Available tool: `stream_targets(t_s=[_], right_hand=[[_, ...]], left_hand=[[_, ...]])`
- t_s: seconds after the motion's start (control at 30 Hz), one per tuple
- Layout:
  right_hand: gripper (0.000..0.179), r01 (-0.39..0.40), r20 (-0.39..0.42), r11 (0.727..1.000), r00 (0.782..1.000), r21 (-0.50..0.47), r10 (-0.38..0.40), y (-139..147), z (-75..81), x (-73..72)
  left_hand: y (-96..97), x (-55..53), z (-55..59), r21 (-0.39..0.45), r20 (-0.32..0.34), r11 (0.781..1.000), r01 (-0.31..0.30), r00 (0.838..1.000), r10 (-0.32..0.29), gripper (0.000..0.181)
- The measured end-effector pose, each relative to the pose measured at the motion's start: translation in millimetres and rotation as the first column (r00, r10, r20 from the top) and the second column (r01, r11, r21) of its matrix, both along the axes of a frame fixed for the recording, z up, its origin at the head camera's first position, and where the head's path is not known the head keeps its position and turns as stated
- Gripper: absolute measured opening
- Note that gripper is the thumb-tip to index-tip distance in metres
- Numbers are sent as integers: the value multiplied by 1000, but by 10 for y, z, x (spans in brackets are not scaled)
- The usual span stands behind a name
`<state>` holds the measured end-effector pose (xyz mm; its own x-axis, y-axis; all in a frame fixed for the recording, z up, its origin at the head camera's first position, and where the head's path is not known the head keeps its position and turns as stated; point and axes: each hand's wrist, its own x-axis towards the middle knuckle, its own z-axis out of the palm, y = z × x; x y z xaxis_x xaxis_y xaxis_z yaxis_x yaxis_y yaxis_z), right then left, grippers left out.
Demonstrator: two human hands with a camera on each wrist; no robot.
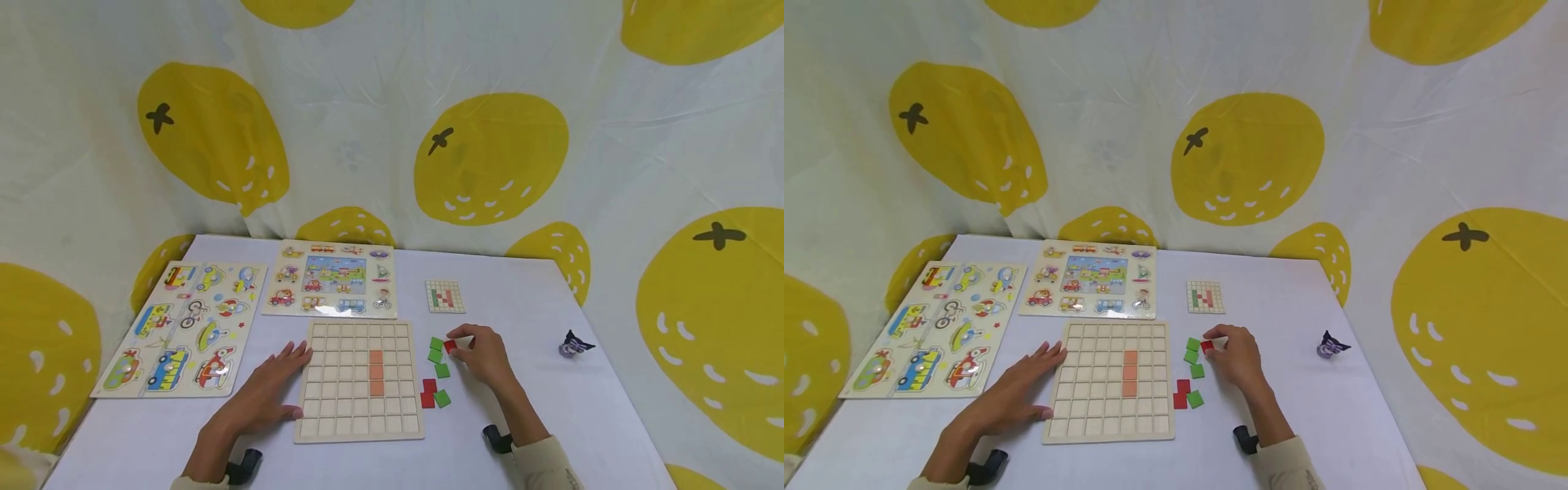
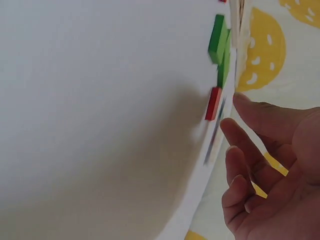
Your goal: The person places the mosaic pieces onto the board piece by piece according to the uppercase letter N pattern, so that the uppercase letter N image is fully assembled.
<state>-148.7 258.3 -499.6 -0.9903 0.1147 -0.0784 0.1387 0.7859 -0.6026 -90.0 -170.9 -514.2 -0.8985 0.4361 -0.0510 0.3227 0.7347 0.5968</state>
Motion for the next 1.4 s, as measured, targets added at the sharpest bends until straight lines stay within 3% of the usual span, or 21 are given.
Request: stream_targets(t_s=[0.23,0.7,1.0,1.2,1.4], right_hand=[[20,-31,39,998,999,46,29,53,-44,-68],[13,-75,58,988,996,134,67,84,-4,-75],[13,-47,32,997,998,68,45,70,64,-5],[17,-34,8,999,999,-42,34,-67,136,125],[19,-67,-4,995,998,-72,66,-264,148,270]], left_hand=[[2,9,-13,-2,-21,1000,11,1000,-11,106],[5,18,-21,-15,11,1000,-9,1000,9,105],[-8,1,-42,-16,3,1000,-1,1000,1,107],[-13,-15,-58,-11,-4,1000,3,1000,-3,107],[-14,-25,-70,-2,-24,1000,11,1000,-11,107]])
